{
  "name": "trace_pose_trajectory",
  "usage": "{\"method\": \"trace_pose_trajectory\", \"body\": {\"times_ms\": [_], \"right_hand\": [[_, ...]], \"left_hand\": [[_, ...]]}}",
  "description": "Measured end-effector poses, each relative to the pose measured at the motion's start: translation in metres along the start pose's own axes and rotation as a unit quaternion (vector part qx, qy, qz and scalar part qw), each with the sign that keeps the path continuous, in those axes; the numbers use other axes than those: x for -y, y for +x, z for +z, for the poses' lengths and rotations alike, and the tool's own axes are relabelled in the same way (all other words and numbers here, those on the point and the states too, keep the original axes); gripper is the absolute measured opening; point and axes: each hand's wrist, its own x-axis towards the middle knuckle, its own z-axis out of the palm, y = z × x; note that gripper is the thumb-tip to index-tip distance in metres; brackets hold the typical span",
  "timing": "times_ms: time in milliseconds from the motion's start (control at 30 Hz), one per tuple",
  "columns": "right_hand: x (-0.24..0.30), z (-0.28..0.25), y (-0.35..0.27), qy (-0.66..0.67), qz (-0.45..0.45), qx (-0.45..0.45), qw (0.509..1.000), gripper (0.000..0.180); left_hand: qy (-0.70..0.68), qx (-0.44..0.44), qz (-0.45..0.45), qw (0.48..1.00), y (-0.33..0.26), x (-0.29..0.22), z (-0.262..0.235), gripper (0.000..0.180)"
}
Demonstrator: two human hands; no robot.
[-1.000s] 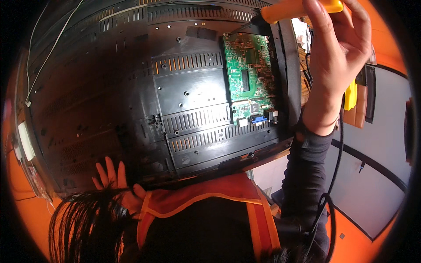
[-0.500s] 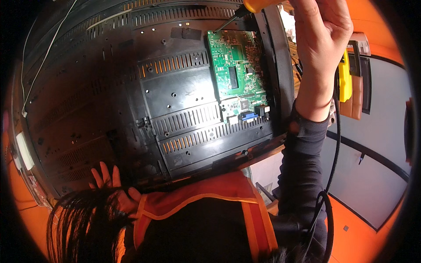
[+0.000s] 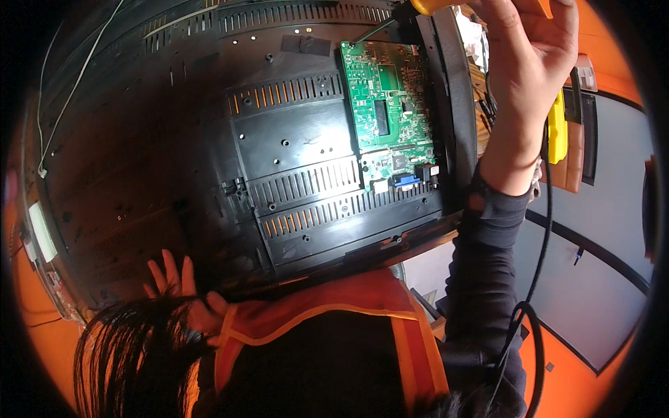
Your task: The person uses a screwdriver to remove screws from the back of a CRT television, then lifts off the rear cover to expose the internal circuit boards and components.
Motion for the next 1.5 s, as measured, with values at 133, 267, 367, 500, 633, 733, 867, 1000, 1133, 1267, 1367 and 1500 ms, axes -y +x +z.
{"method": "trace_pose_trajectory", "body": {"times_ms": [133,267,367,500,633,733,867,1000,1133,1267,1367,1500], "right_hand": [[0.004,-0.001,0.003,0.083,0.068,-0.019,0.994,0.04],[0.01,-0.007,0.003,-0.044,-0.036,0.055,0.997,0.036],[0.009,-0.005,0.004,0.046,-0.03,0.054,0.997,0.035],[0.008,0.004,0.005,-0.032,-0.038,0.037,0.998,0.036],[0.016,0.006,0.002,-0.085,-0.001,0.001,0.996,0.041],[0.013,0.007,0.001,-0.056,-0.004,0.008,0.998,0.044],[0.011,0.006,0.001,-0.066,-0.052,-0.001,0.996,0.039],[0.008,0.008,0.009,0.048,-0.02,0.08,0.995,0.035],[0.01,0.009,0.006,-0.027,-0.022,0.014,0.999,0.035],[0.006,0.005,0.007,-0.006,-0.035,0.018,0.999,0.035],[0.006,-0.001,0.005,-0.001,-0.008,0.023,1.0,0.035],[0.006,-0.006,0.0,-0.075,-0.046,0.03,0.996,0.034]], "left_hand": [[-0.018,-0.052,-0.014,0.998,0.002,-0.005,0.005,0.055],[-0.015,-0.058,-0.028,0.998,0.003,-0.014,0.006,0.054],[-0.015,-0.045,-0.04,0.998,0.002,-0.012,0.005,0.054],[0.003,-0.025,-0.016,1.0,0.001,-0.002,0.003,0.053],[0.017,0.002,-0.024,1.0,0.0,-0.002,0.002,0.052],[0.006,-0.011,-0.047,0.999,0.0,-0.007,0.003,0.051],[0.009,-0.029,-0.027,0.999,0.003,-0.006,0.004,0.051],[0.016,-0.019,-0.034,0.999,0.002,-0.004,0.002,0.05],[0.011,-0.021,-0.028,0.999,0.003,-0.005,0.002,0.05],[0.007,-0.044,-0.027,0.999,0.005,-0.009,0.003,0.049],[0.004,-0.028,-0.025,0.999,0.006,-0.01,0.0,0.049],[-0.01,-0.04,-0.038,0.998,0.007,-0.013,0.001,0.048]]}}
